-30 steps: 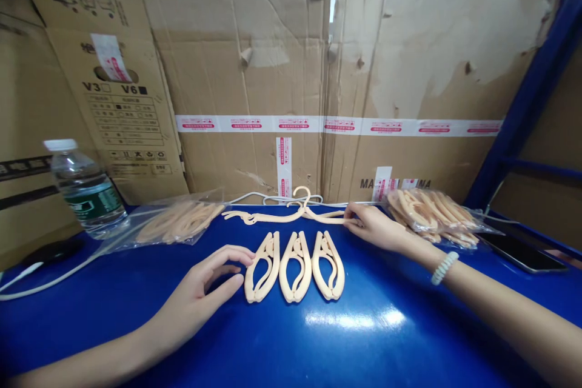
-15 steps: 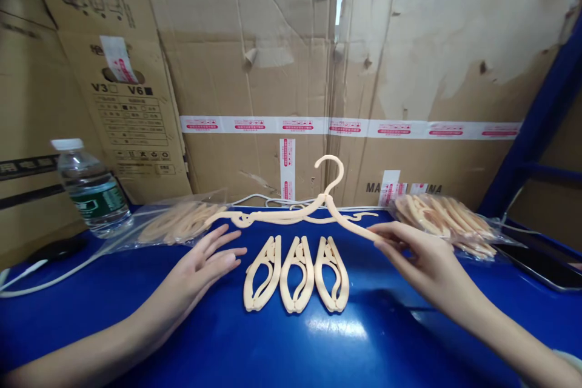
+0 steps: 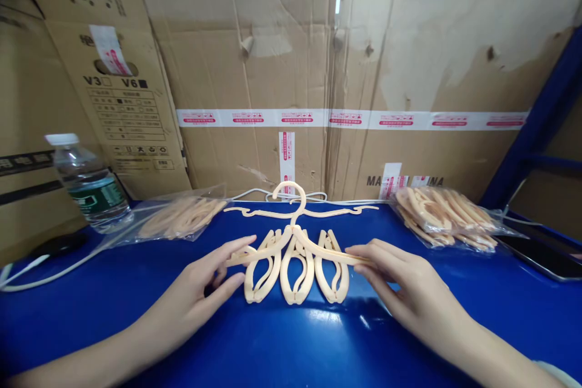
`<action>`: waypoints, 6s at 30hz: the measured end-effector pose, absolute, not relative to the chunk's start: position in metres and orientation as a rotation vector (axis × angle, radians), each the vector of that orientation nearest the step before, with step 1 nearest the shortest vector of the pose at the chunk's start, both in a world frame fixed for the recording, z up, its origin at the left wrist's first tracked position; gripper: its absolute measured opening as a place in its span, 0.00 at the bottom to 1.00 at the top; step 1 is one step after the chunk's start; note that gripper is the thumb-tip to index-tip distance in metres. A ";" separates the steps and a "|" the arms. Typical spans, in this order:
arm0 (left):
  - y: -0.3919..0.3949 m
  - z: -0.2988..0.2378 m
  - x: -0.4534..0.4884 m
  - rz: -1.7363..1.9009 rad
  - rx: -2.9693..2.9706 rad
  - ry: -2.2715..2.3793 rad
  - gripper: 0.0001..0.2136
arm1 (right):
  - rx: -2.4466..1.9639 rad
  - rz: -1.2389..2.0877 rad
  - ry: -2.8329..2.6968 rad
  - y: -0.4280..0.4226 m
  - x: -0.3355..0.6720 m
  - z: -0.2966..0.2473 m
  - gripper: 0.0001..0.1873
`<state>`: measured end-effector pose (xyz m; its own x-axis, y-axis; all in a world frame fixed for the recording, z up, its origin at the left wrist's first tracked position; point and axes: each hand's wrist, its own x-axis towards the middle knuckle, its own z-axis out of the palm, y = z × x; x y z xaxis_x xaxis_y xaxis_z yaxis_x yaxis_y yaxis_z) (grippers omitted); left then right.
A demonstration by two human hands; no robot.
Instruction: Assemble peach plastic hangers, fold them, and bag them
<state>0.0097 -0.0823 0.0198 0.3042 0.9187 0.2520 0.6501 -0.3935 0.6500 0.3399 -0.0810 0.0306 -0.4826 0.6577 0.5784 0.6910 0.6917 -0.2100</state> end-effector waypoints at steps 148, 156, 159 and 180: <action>-0.117 0.024 0.026 0.469 2.719 1.042 0.28 | -1.510 -0.118 -2.533 -0.073 0.346 0.033 0.24; -0.114 0.029 0.029 0.279 2.693 1.076 0.32 | -1.291 -0.004 -2.652 -0.103 0.318 0.027 0.36; -0.116 0.018 0.033 0.359 2.706 1.127 0.34 | -1.244 0.097 -2.666 -0.108 0.311 0.024 0.40; -0.088 0.010 0.016 0.438 2.658 1.236 0.32 | -1.123 0.063 -2.709 -0.069 0.291 0.008 0.43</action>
